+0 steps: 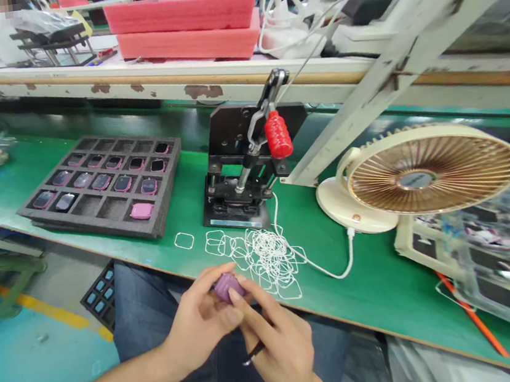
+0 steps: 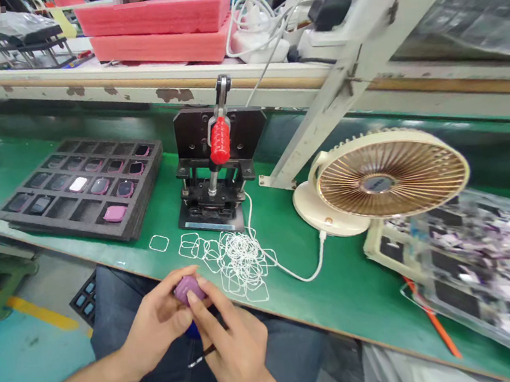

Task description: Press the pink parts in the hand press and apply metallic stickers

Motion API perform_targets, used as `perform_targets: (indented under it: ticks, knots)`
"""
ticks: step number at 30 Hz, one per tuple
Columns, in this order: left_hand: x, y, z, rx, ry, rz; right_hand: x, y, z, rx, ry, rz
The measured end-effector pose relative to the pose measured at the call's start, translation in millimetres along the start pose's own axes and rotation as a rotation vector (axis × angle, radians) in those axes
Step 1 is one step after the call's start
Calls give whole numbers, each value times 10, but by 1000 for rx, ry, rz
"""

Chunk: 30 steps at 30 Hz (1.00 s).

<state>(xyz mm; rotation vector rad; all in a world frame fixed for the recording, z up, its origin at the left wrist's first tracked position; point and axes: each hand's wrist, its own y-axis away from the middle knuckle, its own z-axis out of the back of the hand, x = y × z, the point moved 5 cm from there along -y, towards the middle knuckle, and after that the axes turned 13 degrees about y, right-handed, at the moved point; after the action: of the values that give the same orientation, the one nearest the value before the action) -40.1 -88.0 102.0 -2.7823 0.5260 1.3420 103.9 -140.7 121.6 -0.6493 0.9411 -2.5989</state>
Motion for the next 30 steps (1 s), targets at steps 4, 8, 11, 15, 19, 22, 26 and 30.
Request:
perform_targets:
  ticks: [4, 8, 11, 15, 19, 22, 26, 30]
  knots:
    - [62, -24, 68, -93, 81, 21, -108, -102, -14, 36, -144, -201]
    - [23, -99, 70, -47, 207, 20, -91, -215, -47, 260, -194, -112]
    - [49, -118, 46, -29, 260, 43, -50, -241, -45, 267, -170, -10]
    - [60, -117, 35, 5, 128, 6, -84, -213, -55, 201, -324, -77]
    - [-178, -159, -15, 187, -440, -286, -271, -129, -195, 383, -826, -565]
    - [-378, -148, -141, 478, -840, -645, -265, -60, -293, 521, -1255, -873]
    - [-520, -161, -206, 693, -1012, -898, -292, -113, -301, 721, -1243, -925]
    - [-642, -381, -236, 518, -1013, -940, -721, -791, 175, 400, -546, -638]
